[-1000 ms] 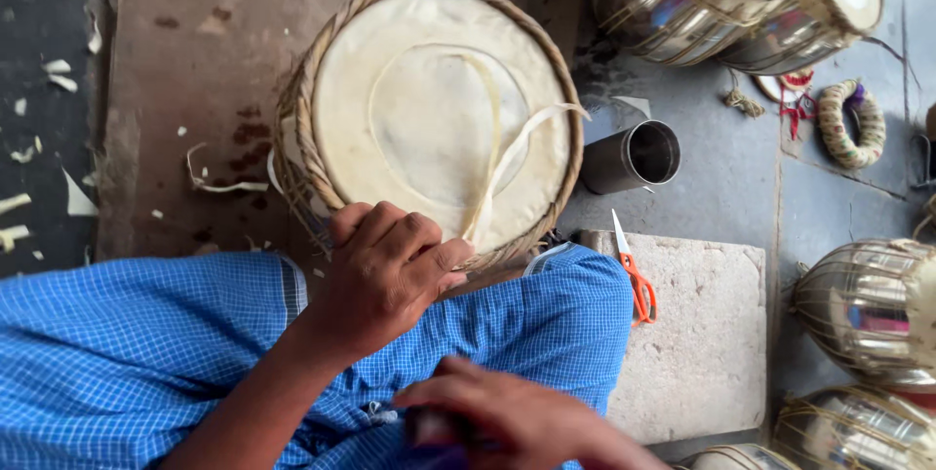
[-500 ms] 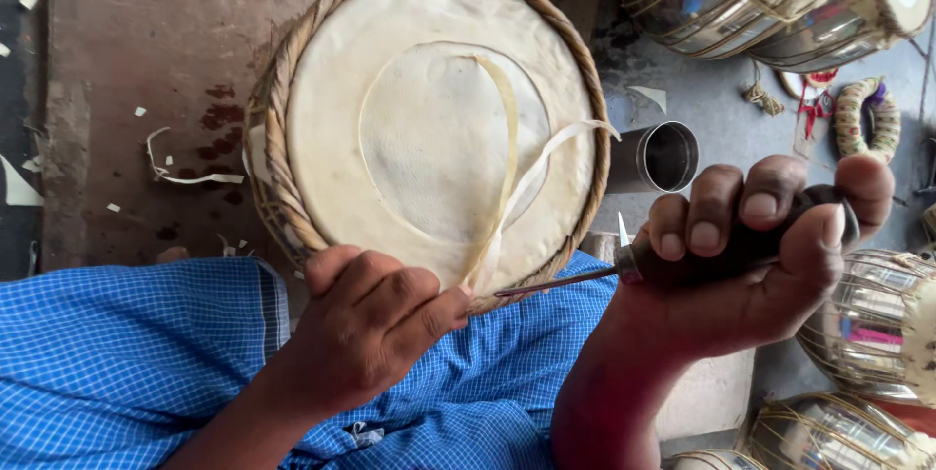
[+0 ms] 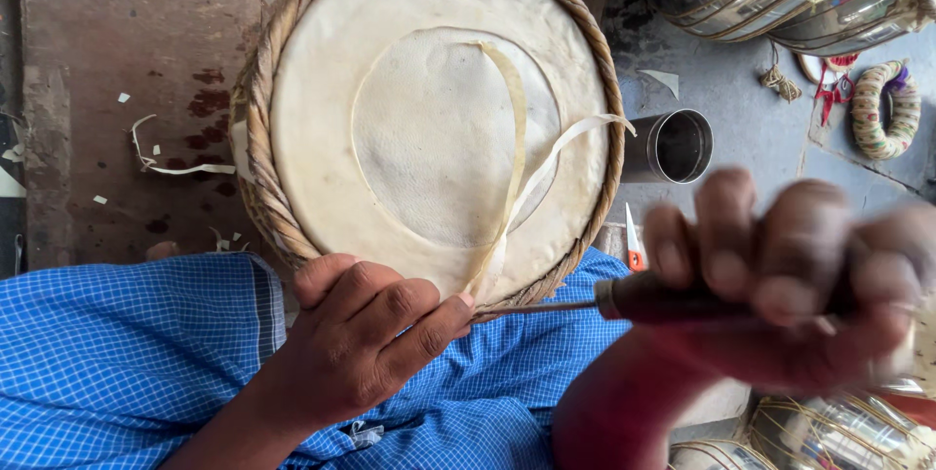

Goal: The person threads leather strips through the rim of a drum using a sharp tool. They pull the strips tight and handle the drum with both hands while sitting on the floor.

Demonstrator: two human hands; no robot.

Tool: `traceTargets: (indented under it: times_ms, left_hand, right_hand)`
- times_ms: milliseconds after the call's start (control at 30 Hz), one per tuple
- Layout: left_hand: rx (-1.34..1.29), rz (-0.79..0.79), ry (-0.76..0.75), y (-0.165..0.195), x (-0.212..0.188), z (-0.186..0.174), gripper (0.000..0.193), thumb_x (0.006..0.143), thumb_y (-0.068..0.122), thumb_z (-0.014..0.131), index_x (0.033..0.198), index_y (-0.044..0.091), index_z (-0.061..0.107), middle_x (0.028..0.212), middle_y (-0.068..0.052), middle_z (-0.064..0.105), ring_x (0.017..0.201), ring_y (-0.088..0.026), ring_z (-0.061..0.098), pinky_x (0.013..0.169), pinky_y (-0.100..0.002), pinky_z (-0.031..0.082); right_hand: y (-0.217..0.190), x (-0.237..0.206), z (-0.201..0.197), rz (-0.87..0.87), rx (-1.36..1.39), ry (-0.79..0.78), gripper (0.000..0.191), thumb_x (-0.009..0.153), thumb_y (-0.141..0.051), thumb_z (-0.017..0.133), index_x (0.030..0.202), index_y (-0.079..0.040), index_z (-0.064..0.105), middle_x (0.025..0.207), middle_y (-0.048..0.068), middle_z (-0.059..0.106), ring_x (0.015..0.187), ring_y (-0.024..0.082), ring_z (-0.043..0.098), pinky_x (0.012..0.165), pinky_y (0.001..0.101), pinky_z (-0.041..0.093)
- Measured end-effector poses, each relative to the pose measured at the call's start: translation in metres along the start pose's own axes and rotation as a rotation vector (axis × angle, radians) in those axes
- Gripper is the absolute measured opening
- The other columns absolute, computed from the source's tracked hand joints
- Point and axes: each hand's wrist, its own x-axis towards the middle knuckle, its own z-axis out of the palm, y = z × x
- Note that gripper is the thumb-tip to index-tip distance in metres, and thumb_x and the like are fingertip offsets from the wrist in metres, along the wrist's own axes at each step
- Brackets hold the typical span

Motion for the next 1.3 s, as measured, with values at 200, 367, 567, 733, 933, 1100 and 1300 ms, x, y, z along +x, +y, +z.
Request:
traceTargets:
  times_ms: [200,367,567,733,933,1100,1300]
  left_hand:
    - [0.015,-0.020,0.007,0.001,-0.001,0.001,0.026,0.093,0.026,0.075,0.119,0.020,0.074,0.104,0.008,0.060,0.094,-0.011,0.058,0.095,-0.037,0.034]
    - [0.020,-0.025,0.014,0.002,0.000,0.001,0.025,0.094,0.027,0.075,0.118,0.020,0.074,0.102,0.009,0.058,0.092,-0.011,0.057,0.096,-0.037,0.033]
    - [0.021,-0.017,0.023,0.001,-0.001,0.001,0.024,0.095,0.029,0.076,0.117,0.020,0.074,0.102,0.008,0.058,0.094,-0.012,0.058,0.097,-0.038,0.034]
    - [0.012,-0.020,0.029,0.007,0.003,0.001,0.023,0.088,0.028,0.079,0.109,0.023,0.072,0.102,0.007,0.059,0.094,-0.015,0.059,0.092,-0.040,0.033]
    - [0.049,0.010,0.059,0.008,0.009,0.005,0.023,0.086,0.033,0.082,0.104,0.022,0.071,0.099,0.006,0.057,0.094,-0.017,0.056,0.092,-0.042,0.033]
    - [0.075,0.000,0.062,0.007,0.003,0.008,0.020,0.089,0.033,0.082,0.102,0.023,0.070,0.098,0.005,0.055,0.095,-0.019,0.054,0.093,-0.043,0.032]
    - [0.061,-0.004,0.049,0.007,0.000,0.007,0.018,0.094,0.031,0.081,0.106,0.022,0.071,0.102,0.005,0.056,0.098,-0.018,0.054,0.094,-0.042,0.031]
  right_hand:
    - [-0.026,-0.037,0.015,-0.088,0.050,0.025,0.020,0.102,-0.022,0.058,0.090,-0.011,0.070,0.078,0.001,0.063,0.069,0.015,0.060,0.065,0.0375,0.052]
    - [-0.016,-0.058,0.020,-0.217,0.036,0.104,0.024,0.106,-0.019,0.053,0.087,-0.012,0.066,0.075,-0.002,0.061,0.058,0.006,0.060,0.061,0.0279,0.051]
    - [-0.014,-0.044,0.034,-0.233,0.015,0.098,0.021,0.107,-0.023,0.052,0.092,-0.013,0.063,0.074,-0.002,0.061,0.058,0.008,0.060,0.058,0.0286,0.050]
    - [-0.013,-0.061,0.066,-0.203,-0.126,0.255,0.023,0.108,-0.028,0.053,0.094,-0.011,0.059,0.075,0.001,0.058,0.061,0.011,0.057,0.056,0.0268,0.048]
    - [-0.041,-0.044,0.051,0.093,-0.383,0.389,0.022,0.105,-0.023,0.057,0.088,-0.010,0.056,0.089,0.007,0.064,0.078,0.020,0.064,0.082,0.0424,0.059]
    - [-0.100,0.014,0.042,0.532,-1.331,-0.390,0.019,0.102,-0.023,0.065,0.116,-0.010,0.070,0.109,0.012,0.074,0.092,0.024,0.073,0.084,0.0359,0.059]
    - [-0.107,0.044,0.035,1.194,-1.673,-1.011,0.068,0.081,-0.034,0.078,0.145,-0.043,0.058,0.098,-0.009,0.078,0.076,0.009,0.076,0.070,0.0298,0.058]
